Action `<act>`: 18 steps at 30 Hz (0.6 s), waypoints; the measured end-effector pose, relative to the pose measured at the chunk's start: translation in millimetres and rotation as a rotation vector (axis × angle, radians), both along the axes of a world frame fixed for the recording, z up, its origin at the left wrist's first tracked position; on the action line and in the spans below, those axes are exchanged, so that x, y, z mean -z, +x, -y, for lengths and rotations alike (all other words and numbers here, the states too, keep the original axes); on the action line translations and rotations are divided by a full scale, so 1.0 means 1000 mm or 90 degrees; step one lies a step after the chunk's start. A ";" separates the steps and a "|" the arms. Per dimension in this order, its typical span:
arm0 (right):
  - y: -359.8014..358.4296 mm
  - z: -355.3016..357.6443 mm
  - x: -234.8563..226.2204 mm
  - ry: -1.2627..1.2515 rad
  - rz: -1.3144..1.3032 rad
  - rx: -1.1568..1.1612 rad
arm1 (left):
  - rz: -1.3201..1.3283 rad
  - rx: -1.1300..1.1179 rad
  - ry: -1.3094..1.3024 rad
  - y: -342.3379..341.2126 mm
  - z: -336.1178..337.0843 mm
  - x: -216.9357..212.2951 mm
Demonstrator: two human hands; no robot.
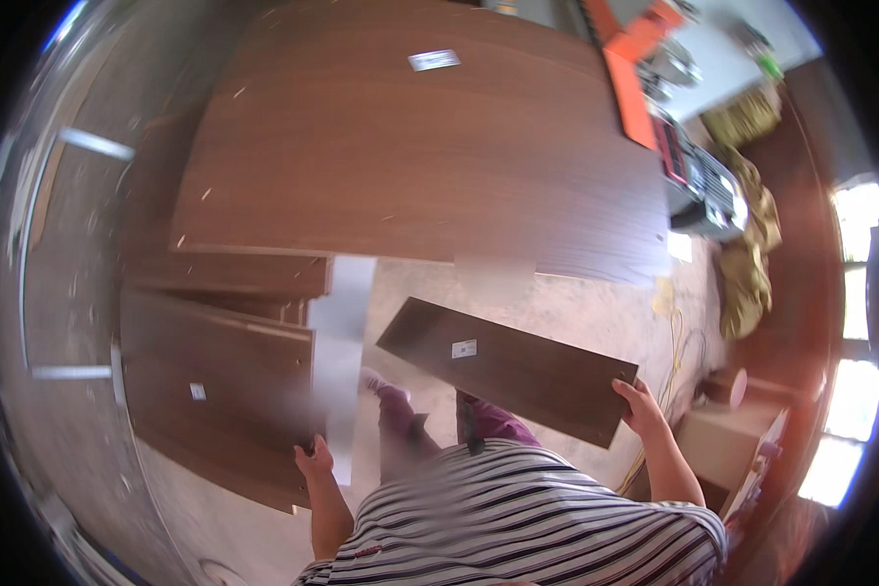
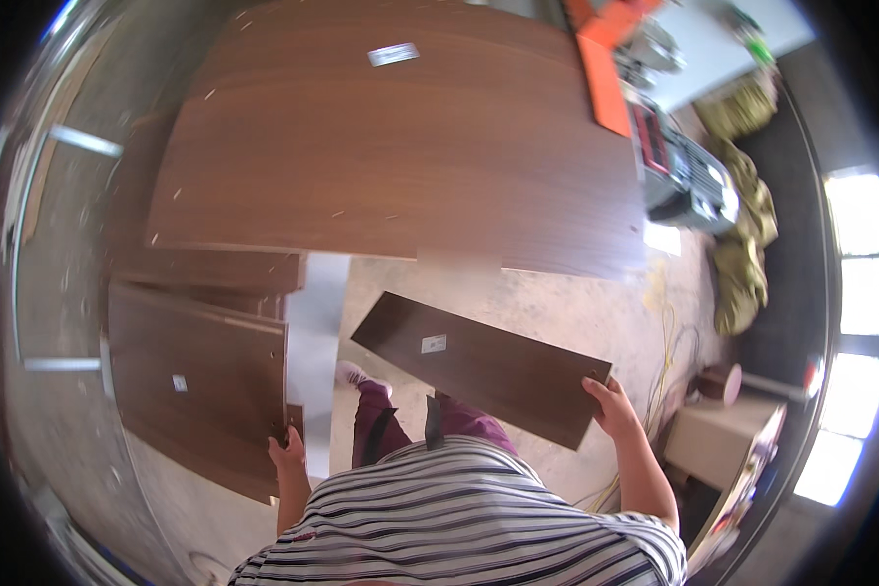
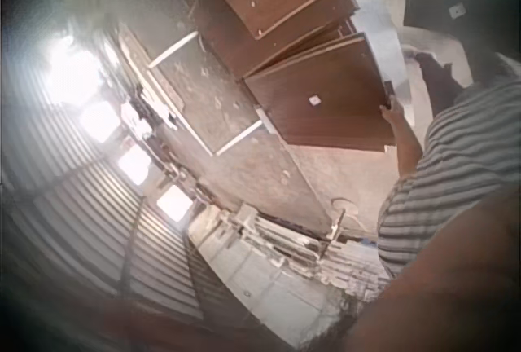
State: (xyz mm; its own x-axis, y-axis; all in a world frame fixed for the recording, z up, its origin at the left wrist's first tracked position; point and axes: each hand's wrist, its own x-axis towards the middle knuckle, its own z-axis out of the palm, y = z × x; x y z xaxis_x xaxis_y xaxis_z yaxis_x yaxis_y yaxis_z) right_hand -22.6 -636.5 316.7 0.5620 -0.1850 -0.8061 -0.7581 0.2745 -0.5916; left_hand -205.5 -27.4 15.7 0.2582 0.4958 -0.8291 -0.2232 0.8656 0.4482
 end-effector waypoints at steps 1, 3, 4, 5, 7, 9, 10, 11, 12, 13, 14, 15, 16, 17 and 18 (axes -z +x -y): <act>-0.013 0.014 0.012 0.028 0.024 0.040 | -0.018 0.065 -0.044 0.028 0.004 -0.020; -0.021 0.012 0.036 -0.055 -0.020 0.150 | -0.064 0.184 -0.142 0.105 0.032 -0.081; -0.021 0.023 0.062 -0.066 -0.036 0.135 | 0.128 0.316 -0.065 0.129 0.052 -0.088; -0.018 0.036 0.094 -0.074 -0.050 0.114 | 0.210 0.385 -0.036 0.162 0.076 -0.111; -0.007 0.053 0.164 -0.102 -0.054 0.164 | 0.331 0.491 -0.029 0.231 0.124 -0.174; 0.031 0.049 0.204 -0.166 -0.007 0.334 | 0.378 0.473 -0.056 0.281 0.157 -0.205; 0.040 0.060 0.235 -0.262 -0.039 0.283 | 0.394 0.487 -0.043 0.299 0.169 -0.220; 0.049 0.072 0.262 -0.356 -0.073 0.227 | 0.410 0.499 -0.030 0.316 0.180 -0.234; 0.061 0.079 0.276 -0.387 -0.100 0.233 | 0.408 0.469 -0.020 0.328 0.191 -0.243; 0.078 0.082 0.283 -0.417 -0.123 0.235 | 0.408 0.436 -0.008 0.339 0.200 -0.249; 0.094 0.091 0.276 -0.428 -0.178 0.203 | 0.382 0.399 0.007 0.346 0.200 -0.247; 0.107 0.102 0.279 -0.456 -0.192 0.216 | 0.344 0.340 0.029 0.352 0.211 -0.251; 0.120 0.114 0.282 -0.485 -0.205 0.229 | 0.343 0.341 0.039 0.356 0.216 -0.252; 0.133 0.127 0.285 -0.513 -0.218 0.240 | 0.341 0.341 0.050 0.358 0.219 -0.252; 0.146 0.140 0.284 -0.409 -0.189 0.291 | 0.343 0.357 0.055 0.359 0.218 -0.249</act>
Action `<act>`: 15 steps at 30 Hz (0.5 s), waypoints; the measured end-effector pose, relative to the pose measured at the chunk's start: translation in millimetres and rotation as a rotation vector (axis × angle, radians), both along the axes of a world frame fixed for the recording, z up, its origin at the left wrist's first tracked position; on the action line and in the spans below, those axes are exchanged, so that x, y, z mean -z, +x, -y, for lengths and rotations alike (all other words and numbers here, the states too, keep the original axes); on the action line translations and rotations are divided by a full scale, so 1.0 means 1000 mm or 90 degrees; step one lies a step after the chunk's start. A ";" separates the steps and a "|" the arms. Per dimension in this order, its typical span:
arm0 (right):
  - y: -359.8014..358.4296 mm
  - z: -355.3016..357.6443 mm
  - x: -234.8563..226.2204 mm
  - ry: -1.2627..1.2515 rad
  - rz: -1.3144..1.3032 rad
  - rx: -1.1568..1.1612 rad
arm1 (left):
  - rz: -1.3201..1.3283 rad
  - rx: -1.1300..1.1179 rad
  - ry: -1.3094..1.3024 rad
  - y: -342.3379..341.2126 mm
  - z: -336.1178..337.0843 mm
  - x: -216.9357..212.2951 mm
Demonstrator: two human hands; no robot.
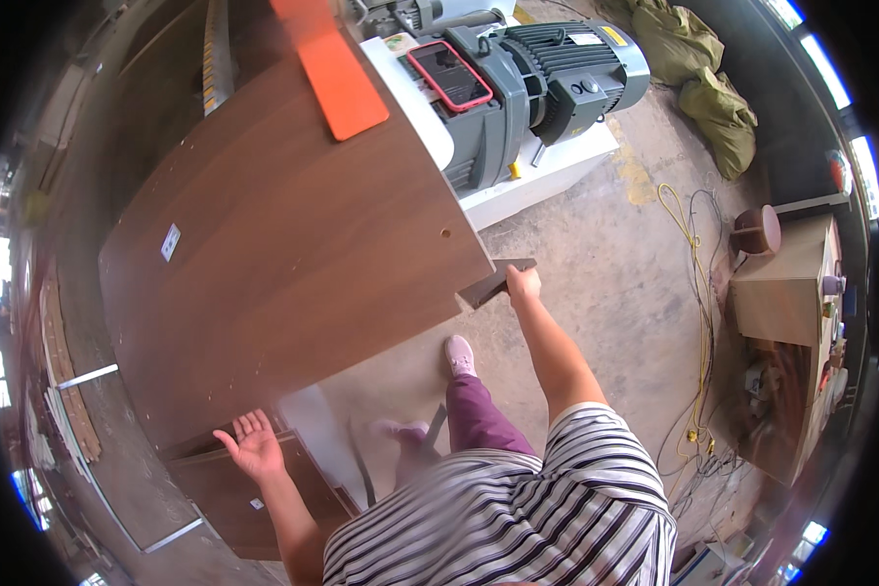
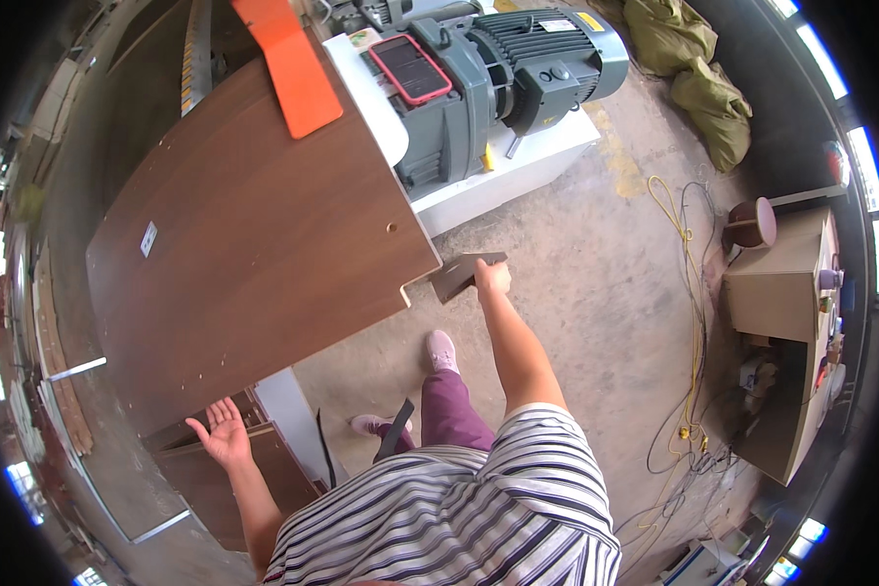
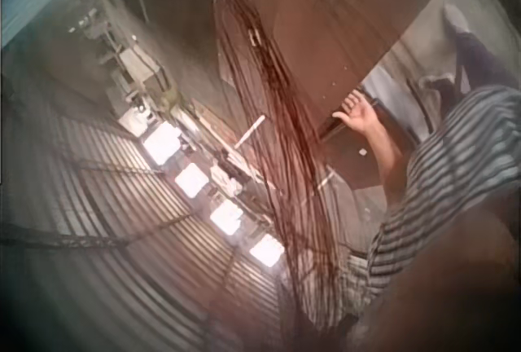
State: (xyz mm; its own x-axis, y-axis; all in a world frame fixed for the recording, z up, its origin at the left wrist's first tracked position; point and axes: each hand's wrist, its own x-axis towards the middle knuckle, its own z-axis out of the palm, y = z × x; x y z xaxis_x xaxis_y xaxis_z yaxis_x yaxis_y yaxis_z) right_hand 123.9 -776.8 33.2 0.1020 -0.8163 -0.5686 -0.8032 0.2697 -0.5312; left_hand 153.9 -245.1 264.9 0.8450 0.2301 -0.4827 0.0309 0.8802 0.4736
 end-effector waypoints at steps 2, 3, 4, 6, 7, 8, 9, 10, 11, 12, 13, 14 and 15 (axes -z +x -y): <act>0.030 0.029 0.003 0.142 0.073 0.049 | 0.008 0.021 0.012 0.002 0.000 0.006; 0.046 0.039 0.006 0.162 0.111 0.072 | -0.001 0.011 0.032 0.010 0.009 0.005; 0.062 0.044 0.008 0.181 0.149 0.090 | -0.010 -0.003 0.051 0.015 0.017 0.002; 0.094 0.051 0.005 0.211 0.193 0.116 | 0.013 0.013 0.089 0.022 0.021 0.001; 0.109 0.052 -0.005 0.221 0.198 0.121 | 0.011 0.010 0.100 0.024 0.026 -0.003; 0.120 0.051 -0.010 0.231 0.203 0.126 | 0.008 0.007 0.112 0.027 0.031 -0.009; 0.126 0.052 -0.010 0.250 0.235 0.126 | 0.006 0.004 0.122 0.028 0.034 -0.014; 0.129 0.054 -0.006 0.268 0.268 0.128 | 0.003 -0.001 0.115 0.031 0.032 -0.014; 0.129 0.057 -0.001 0.287 0.301 0.130 | -0.001 -0.004 0.107 0.035 0.025 -0.013; 0.127 0.061 0.006 0.324 0.341 0.089 | -0.002 -0.007 0.096 0.038 0.023 -0.013; 0.126 0.061 0.003 0.308 0.354 0.061 | -0.014 0.004 0.078 0.043 0.031 -0.022; 0.119 0.059 -0.001 0.317 0.361 0.056 | -0.025 0.018 0.060 0.049 0.040 -0.031; 0.114 0.053 -0.022 0.328 0.364 0.042 | -0.036 0.022 0.040 0.049 0.043 -0.038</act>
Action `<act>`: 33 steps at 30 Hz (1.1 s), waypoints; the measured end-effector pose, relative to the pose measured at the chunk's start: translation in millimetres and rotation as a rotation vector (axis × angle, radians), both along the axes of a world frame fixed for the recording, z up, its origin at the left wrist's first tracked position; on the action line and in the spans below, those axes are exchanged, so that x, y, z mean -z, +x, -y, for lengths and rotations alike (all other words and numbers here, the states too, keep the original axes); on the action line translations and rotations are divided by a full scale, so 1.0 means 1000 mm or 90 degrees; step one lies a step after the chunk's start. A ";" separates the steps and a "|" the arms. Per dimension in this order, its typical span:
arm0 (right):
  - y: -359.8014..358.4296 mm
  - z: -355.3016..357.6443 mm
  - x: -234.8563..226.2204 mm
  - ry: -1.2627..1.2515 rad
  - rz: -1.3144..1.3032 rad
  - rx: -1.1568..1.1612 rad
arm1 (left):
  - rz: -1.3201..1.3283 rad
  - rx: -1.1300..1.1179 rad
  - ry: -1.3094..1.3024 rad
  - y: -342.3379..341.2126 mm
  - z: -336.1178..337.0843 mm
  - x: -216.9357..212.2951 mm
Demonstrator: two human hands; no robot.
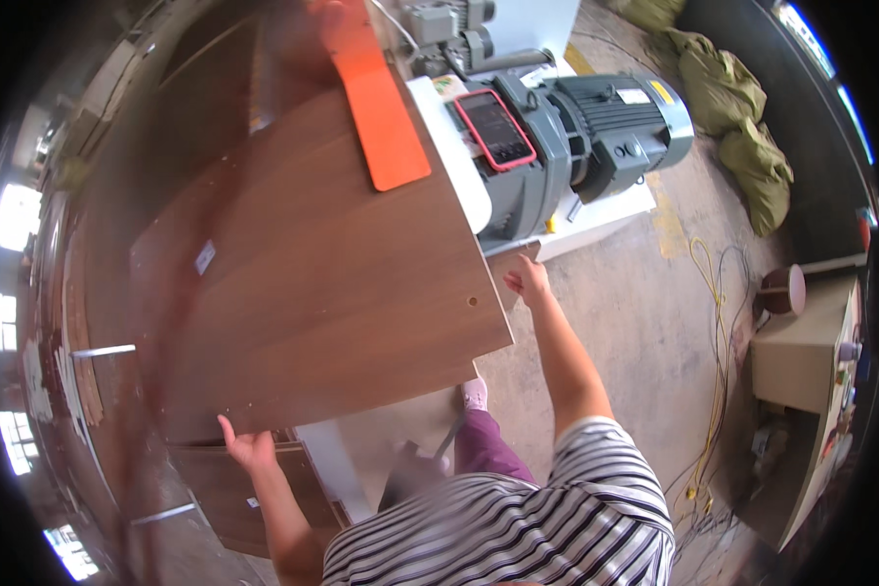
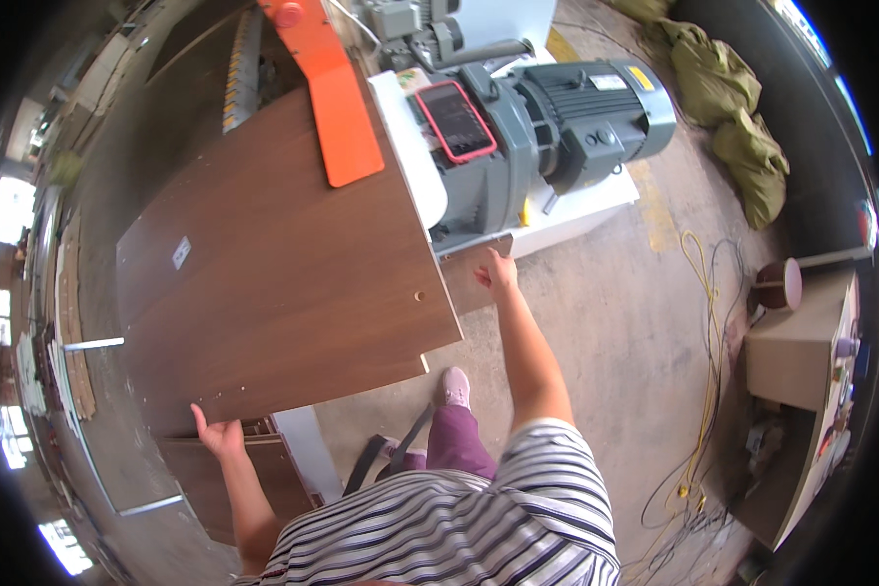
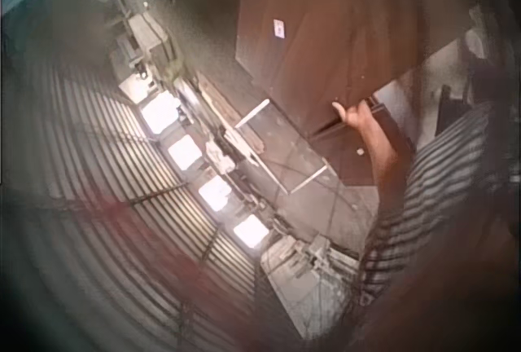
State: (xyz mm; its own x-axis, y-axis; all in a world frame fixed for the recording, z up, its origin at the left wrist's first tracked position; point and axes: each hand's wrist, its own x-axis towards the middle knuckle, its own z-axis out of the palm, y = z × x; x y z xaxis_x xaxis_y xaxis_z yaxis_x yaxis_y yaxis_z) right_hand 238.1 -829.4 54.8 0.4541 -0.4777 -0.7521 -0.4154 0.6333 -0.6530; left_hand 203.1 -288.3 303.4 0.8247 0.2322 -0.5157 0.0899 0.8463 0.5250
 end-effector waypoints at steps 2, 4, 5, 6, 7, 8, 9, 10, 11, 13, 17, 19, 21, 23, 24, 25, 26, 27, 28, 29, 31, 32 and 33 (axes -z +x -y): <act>-0.006 -0.012 -0.048 0.010 0.135 -0.055 | 0.015 -0.040 -0.027 0.000 -0.019 0.015; -0.008 -0.013 -0.111 0.035 0.276 -0.176 | 0.026 -0.075 -0.005 0.001 -0.032 0.029; -0.004 -0.022 -0.151 0.042 0.283 -0.184 | 0.063 0.020 0.009 -0.005 -0.036 0.032; -0.001 -0.034 -0.199 0.033 0.286 -0.221 | 0.044 0.012 -0.018 -0.006 -0.039 0.031; 0.001 -0.044 -0.234 0.006 0.261 -0.286 | 0.026 0.007 -0.045 -0.006 -0.041 0.028; 0.004 -0.049 -0.257 -0.023 0.235 -0.349 | 0.009 0.004 -0.074 -0.006 -0.041 0.027; 0.010 -0.048 -0.250 -0.104 0.214 -0.405 | 0.027 0.022 -0.069 -0.006 -0.037 0.024; 0.016 -0.054 -0.256 -0.185 0.189 -0.462 | 0.025 0.024 -0.053 -0.010 -0.035 0.022; 0.015 -0.062 -0.263 -0.389 0.044 -0.488 | 0.024 0.027 -0.038 -0.017 -0.034 0.019; 0.006 -0.065 -0.243 -0.518 0.065 -0.489 | 0.015 0.018 -0.028 -0.035 -0.040 0.028; -0.037 -0.105 -0.254 -0.339 0.137 -0.403 | 0.024 0.003 -0.020 -0.099 -0.073 0.041; -0.043 -0.121 -0.248 -0.420 0.061 -0.390 | 0.019 0.003 -0.053 -0.136 -0.081 0.027; -0.047 -0.154 -0.235 -0.481 0.089 -0.379 | 0.020 -0.004 -0.077 -0.173 -0.095 0.025; -0.070 -0.173 -0.248 -0.402 0.191 -0.303 | -0.016 -0.029 -0.102 -0.219 -0.107 0.039; -0.077 -0.184 -0.266 -0.420 0.103 -0.360 | -0.049 -0.042 -0.118 -0.239 -0.115 0.058; -0.073 -0.164 -0.233 -0.395 0.164 -0.339 | 0.031 0.031 0.045 -0.244 -0.119 0.074; -0.068 -0.167 -0.226 -0.454 0.222 -0.348 | 0.054 0.051 0.095 -0.250 -0.119 0.094; -0.064 -0.164 -0.229 -0.502 0.168 -0.408 | 0.076 0.065 0.144 -0.256 -0.119 0.117; -0.063 -0.168 -0.228 -0.526 0.196 -0.417 | 0.077 0.044 0.133 -0.263 -0.121 0.136; -0.059 -0.176 -0.226 -0.548 0.229 -0.435 | 0.076 0.013 0.124 -0.275 -0.123 0.155; -0.048 -0.184 -0.226 -0.588 0.206 -0.519 | 0.062 -0.031 0.134 -0.297 -0.130 0.172; -0.041 -0.194 -0.223 -0.616 0.218 -0.546 | 0.058 -0.049 0.096 -0.306 -0.123 0.171; -0.040 -0.214 -0.235 -0.667 0.227 -0.564 | 0.061 -0.084 -0.037 -0.308 -0.119 0.151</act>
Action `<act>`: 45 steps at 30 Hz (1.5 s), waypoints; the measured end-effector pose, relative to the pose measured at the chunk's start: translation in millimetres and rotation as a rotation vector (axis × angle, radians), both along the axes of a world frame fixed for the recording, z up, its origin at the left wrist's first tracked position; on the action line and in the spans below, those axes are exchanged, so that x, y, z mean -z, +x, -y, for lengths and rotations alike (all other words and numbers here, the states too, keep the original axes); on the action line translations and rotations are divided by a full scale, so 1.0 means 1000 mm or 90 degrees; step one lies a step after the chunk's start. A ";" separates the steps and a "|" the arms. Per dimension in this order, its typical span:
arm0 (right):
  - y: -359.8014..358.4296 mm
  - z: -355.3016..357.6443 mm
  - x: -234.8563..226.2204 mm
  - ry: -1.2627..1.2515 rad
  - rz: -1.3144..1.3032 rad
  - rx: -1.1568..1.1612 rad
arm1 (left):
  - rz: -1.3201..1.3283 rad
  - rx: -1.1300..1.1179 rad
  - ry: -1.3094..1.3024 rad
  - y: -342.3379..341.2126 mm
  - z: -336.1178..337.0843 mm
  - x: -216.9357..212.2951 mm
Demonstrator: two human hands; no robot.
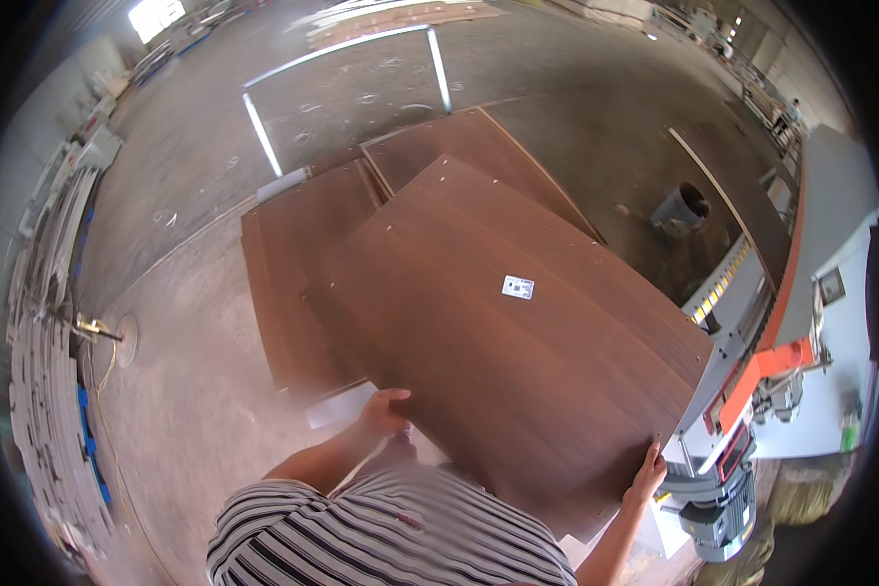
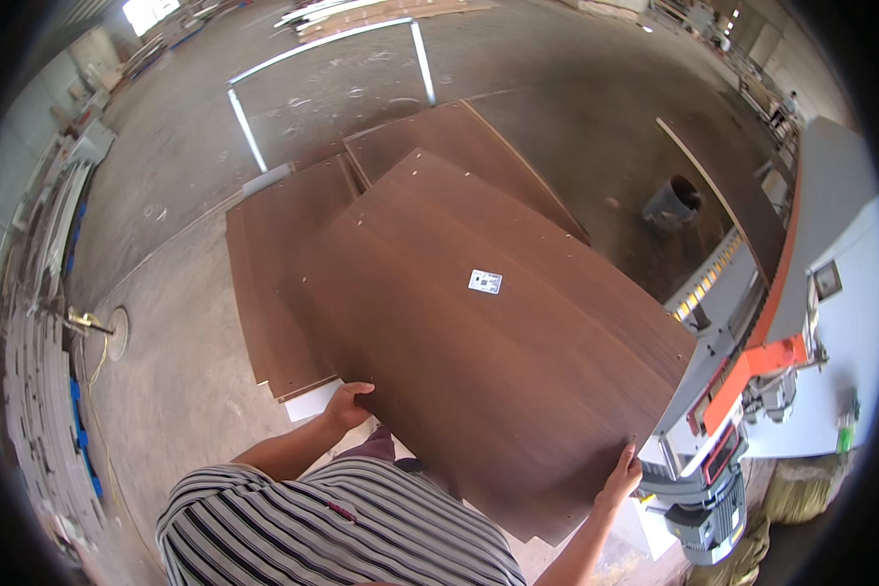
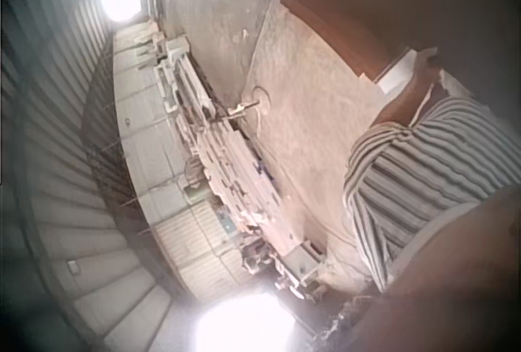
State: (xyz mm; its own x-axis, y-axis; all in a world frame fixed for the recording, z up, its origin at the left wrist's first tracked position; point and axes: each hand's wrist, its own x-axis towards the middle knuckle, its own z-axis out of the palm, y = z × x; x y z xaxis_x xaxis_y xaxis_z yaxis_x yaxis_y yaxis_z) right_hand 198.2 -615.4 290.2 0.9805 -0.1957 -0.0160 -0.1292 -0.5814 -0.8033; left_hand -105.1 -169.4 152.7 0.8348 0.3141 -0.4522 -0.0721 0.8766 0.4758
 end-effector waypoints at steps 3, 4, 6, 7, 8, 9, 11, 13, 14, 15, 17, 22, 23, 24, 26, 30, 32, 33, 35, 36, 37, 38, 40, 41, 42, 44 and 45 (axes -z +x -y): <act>0.011 -0.053 -0.018 -0.040 0.033 -0.087 | -0.028 -0.115 -0.224 -0.016 -0.005 -0.017; 0.015 -0.073 -0.022 -0.071 0.024 -0.089 | -0.012 -0.148 -0.280 -0.019 -0.002 -0.036; 0.017 -0.118 -0.031 -0.111 0.017 -0.107 | 0.007 -0.208 -0.356 -0.028 -0.004 -0.050; 0.019 -0.138 -0.035 -0.132 0.015 -0.120 | 0.003 -0.236 -0.373 -0.036 -0.007 -0.038; 0.023 -0.153 -0.035 -0.154 -0.002 -0.148 | -0.005 -0.260 -0.384 -0.043 -0.011 -0.022; 0.023 -0.167 -0.030 -0.144 -0.004 -0.157 | -0.018 -0.281 -0.392 -0.049 -0.017 -0.001; 0.020 -0.195 -0.023 -0.135 -0.010 -0.178 | -0.048 -0.336 -0.403 -0.056 -0.033 0.046; -0.001 -0.232 -0.024 -0.090 -0.012 -0.186 | -0.092 -0.392 -0.390 -0.061 -0.062 0.089; -0.005 -0.249 -0.020 -0.021 -0.021 -0.191 | -0.110 -0.411 -0.371 -0.059 -0.084 0.107; -0.005 -0.267 -0.017 0.046 -0.033 -0.204 | -0.132 -0.432 -0.331 -0.058 -0.112 0.122; -0.008 -0.310 -0.012 0.230 -0.132 -0.234 | -0.198 -0.449 -0.254 -0.057 -0.167 0.130; -0.043 -0.392 0.010 0.310 -0.299 -0.324 | -0.289 -0.465 -0.063 -0.056 -0.236 0.057; -0.057 -0.407 0.007 0.272 -0.368 -0.339 | -0.275 -0.377 -0.064 -0.065 -0.237 0.052; -0.069 -0.417 0.014 0.267 -0.427 -0.351 | -0.278 -0.362 -0.056 -0.070 -0.220 0.041; -0.103 -0.436 0.035 0.299 -0.531 -0.430 | -0.314 -0.332 -0.019 -0.099 -0.178 0.042; -0.186 -0.466 0.090 0.456 -0.784 -0.489 | -0.603 -0.422 0.304 -0.156 -0.155 0.046; -0.225 -0.484 0.086 0.499 -0.867 -0.535 | -0.636 -0.411 0.428 -0.200 -0.184 0.044; -0.240 -0.491 0.088 0.557 -0.917 -0.571 | -0.624 -0.436 0.409 -0.214 -0.201 0.041; -0.265 -0.504 0.087 0.580 -0.963 -0.582 | -0.564 -0.346 0.513 -0.253 -0.233 0.040; -0.263 -0.505 0.085 0.525 -1.002 -0.586 | -0.578 -0.276 0.430 -0.250 -0.246 0.024; -0.262 -0.509 0.079 0.465 -1.044 -0.601 | -0.595 -0.218 0.348 -0.253 -0.255 0.003; -0.260 -0.511 0.075 0.408 -1.084 -0.613 | -0.655 -0.036 0.472 -0.267 -0.268 0.029; -0.242 -0.504 0.073 0.363 -1.035 -0.654 | -0.687 0.230 0.585 -0.260 -0.270 0.055; -0.229 -0.495 0.077 0.350 -1.001 -0.658 | -0.669 0.314 0.580 -0.239 -0.264 0.060; -0.213 -0.479 0.086 0.368 -0.982 -0.647 | -0.552 0.286 0.480 -0.221 -0.259 0.072; -0.188 -0.450 0.090 0.344 -0.901 -0.607 | -0.431 0.150 0.235 -0.203 -0.226 0.131; -0.173 -0.432 0.094 0.336 -0.860 -0.571 | -0.271 0.221 0.351 -0.189 -0.210 0.150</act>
